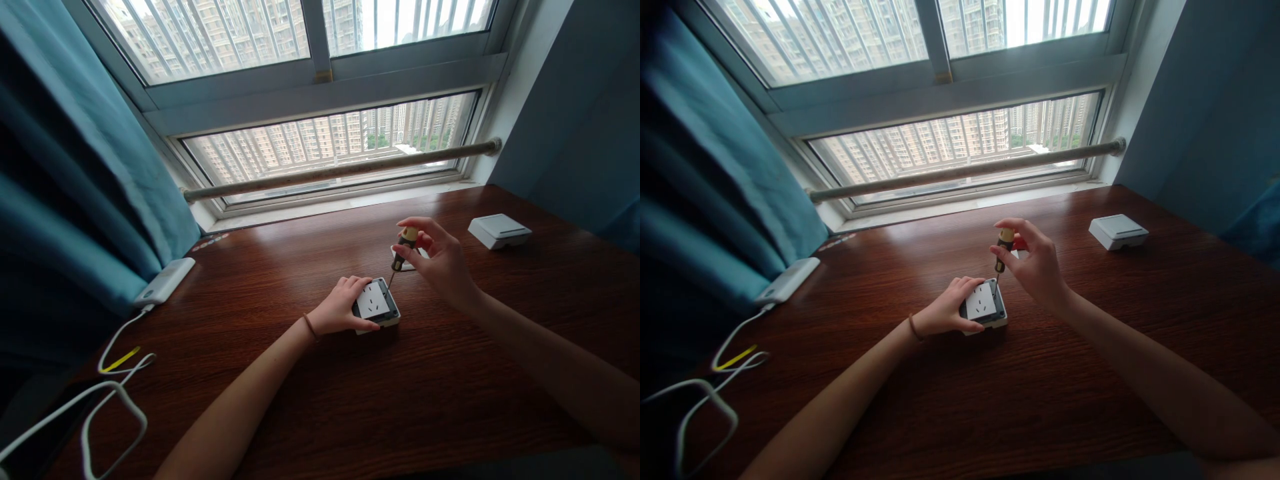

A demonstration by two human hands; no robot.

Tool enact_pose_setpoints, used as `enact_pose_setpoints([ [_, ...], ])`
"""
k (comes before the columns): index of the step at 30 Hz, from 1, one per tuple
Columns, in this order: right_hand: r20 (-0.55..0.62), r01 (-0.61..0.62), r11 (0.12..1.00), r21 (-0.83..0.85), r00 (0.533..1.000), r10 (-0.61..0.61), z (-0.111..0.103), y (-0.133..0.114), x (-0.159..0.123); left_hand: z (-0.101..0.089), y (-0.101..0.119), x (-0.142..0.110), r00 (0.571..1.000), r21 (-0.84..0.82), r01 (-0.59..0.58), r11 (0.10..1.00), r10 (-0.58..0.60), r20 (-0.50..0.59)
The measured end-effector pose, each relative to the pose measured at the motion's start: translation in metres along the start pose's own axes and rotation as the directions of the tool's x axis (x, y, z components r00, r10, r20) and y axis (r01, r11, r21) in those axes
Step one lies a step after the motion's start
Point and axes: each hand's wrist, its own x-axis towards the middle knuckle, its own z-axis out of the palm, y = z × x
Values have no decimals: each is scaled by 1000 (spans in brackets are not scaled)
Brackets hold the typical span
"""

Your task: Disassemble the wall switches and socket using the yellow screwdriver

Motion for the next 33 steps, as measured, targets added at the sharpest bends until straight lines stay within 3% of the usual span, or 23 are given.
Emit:
enact_pose_setpoints([
  [5, 171, -34, 977, 209, 985, -3, -1, -9, -4, -1, 1, 1, 1000, -2, 3, 1000, -3, 1],
  [12, 63, -39, 998, -41, 997, 41, 2, 3, -2, 0, 2, 1, 1000, -20, 12, 1000, -12, 0],
  [20, 198, -39, 988, 153, 980, 8, 0, -5, -3, -1, 1, 0, 1000, -11, 5, 1000, -5, 1],
  [26, 109, -94, 995, 18, 990, 91, 2, 3, -2, 0, 0, 1, 1000, -15, 5, 1000, -5, -7],
  [33, 104, -131, 960, 247, 989, 108, 0, -6, 1, -1, 1, 0, 1000, -16, 13, 1000, -13, -2],
])
